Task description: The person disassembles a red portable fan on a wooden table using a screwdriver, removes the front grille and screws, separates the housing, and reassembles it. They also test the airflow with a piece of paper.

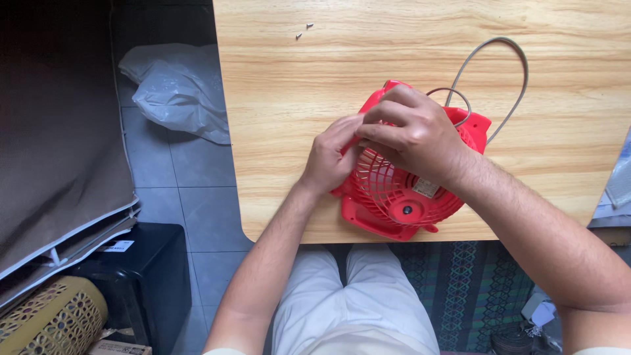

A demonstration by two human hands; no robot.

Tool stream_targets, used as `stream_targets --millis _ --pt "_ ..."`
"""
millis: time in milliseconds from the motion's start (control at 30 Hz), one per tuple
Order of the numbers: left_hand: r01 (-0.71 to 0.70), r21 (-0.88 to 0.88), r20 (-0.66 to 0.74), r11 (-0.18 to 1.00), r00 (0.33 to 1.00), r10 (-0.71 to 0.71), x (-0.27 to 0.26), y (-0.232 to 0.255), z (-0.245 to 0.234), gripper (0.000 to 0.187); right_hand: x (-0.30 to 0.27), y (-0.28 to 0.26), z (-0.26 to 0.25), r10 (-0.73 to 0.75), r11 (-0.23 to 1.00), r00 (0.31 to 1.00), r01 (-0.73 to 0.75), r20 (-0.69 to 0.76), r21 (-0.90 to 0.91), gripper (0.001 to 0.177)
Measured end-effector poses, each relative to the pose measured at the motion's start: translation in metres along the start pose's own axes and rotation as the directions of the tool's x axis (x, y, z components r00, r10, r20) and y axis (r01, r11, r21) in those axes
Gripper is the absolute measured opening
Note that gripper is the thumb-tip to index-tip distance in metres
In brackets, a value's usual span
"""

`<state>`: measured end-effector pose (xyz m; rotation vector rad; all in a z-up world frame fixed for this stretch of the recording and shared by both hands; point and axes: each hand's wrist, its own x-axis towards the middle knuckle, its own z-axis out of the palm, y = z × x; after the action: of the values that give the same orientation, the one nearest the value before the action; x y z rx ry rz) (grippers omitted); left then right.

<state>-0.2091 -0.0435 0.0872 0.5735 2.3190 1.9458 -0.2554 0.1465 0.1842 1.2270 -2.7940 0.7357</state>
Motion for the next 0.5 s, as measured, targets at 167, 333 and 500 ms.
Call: stream_targets --millis 167,333,500 --pt "0.11 -0.016 0.009 0.994 0.994 -0.109 -0.001 -0.015 0.003 0.029 -0.016 -0.017 -0.015 0.201 0.979 0.979 -0.202 -0.04 -0.022 0.058" --pt "0.131 -0.069 -0.017 0.989 0.991 -0.133 0.003 -0.019 -0.002 0.024 -0.055 -0.047 -0.012 0.474 0.876 0.862 -0.482 -0.18 -0.006 0.05" --pt "0.016 -0.025 -0.001 1.0 1.0 -0.016 0.007 -0.009 -0.004 0.019 -0.08 -0.047 -0.004 0.48 0.872 0.852 -0.49 -0.212 0.003 0.039"
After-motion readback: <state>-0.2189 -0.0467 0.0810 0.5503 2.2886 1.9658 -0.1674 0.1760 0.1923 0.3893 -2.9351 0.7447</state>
